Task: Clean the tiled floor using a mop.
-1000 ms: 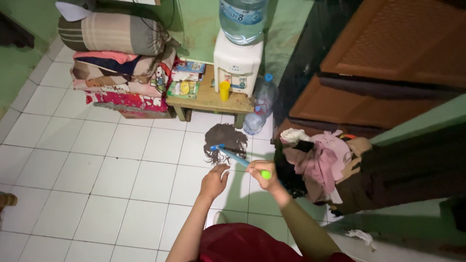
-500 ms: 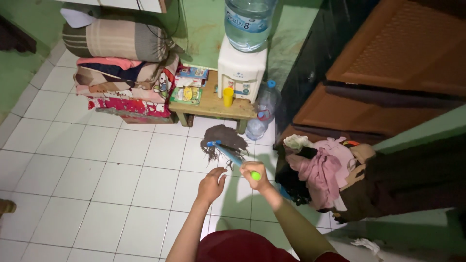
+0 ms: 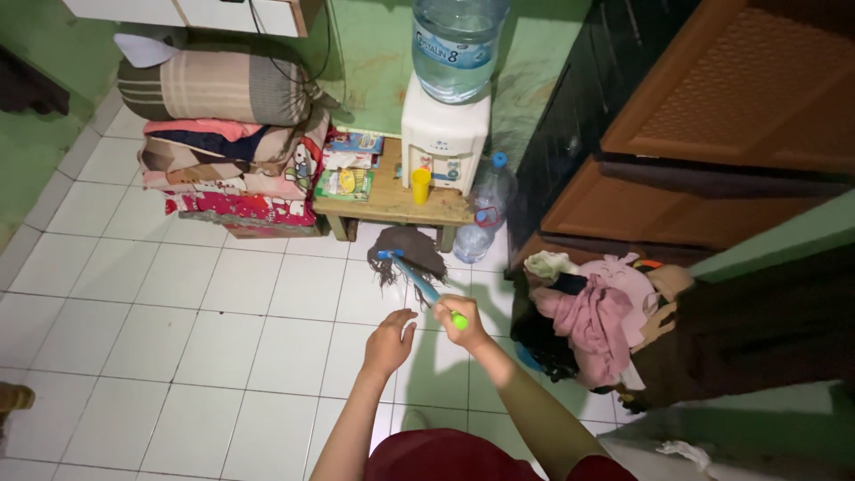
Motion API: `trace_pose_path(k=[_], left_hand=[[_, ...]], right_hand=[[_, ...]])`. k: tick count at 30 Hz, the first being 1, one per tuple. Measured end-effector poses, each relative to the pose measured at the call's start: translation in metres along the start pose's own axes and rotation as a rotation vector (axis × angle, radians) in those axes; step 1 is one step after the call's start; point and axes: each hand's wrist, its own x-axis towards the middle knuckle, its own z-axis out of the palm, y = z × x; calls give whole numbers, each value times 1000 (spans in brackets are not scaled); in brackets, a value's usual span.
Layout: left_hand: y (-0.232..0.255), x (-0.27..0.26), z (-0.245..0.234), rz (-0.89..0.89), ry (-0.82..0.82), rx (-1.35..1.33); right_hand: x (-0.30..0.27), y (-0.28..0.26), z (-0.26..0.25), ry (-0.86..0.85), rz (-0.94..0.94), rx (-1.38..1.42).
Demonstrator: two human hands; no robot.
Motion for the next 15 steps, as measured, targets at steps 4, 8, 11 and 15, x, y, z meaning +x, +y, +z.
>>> trace_pose_path(k=[4, 8, 11, 15], left_hand=[[-1, -1, -4, 2, 14, 16], [0, -6, -6, -37, 11, 7], [5, -11, -7, -57, 10, -9], [9, -17, -4, -80, 10, -7]], right_hand=[[-4, -2, 10, -9, -16, 15], [-7, -15, 16, 58, -4, 11], [-11, -21, 17, 120, 73, -19], [-25, -8, 20, 206, 152, -74]])
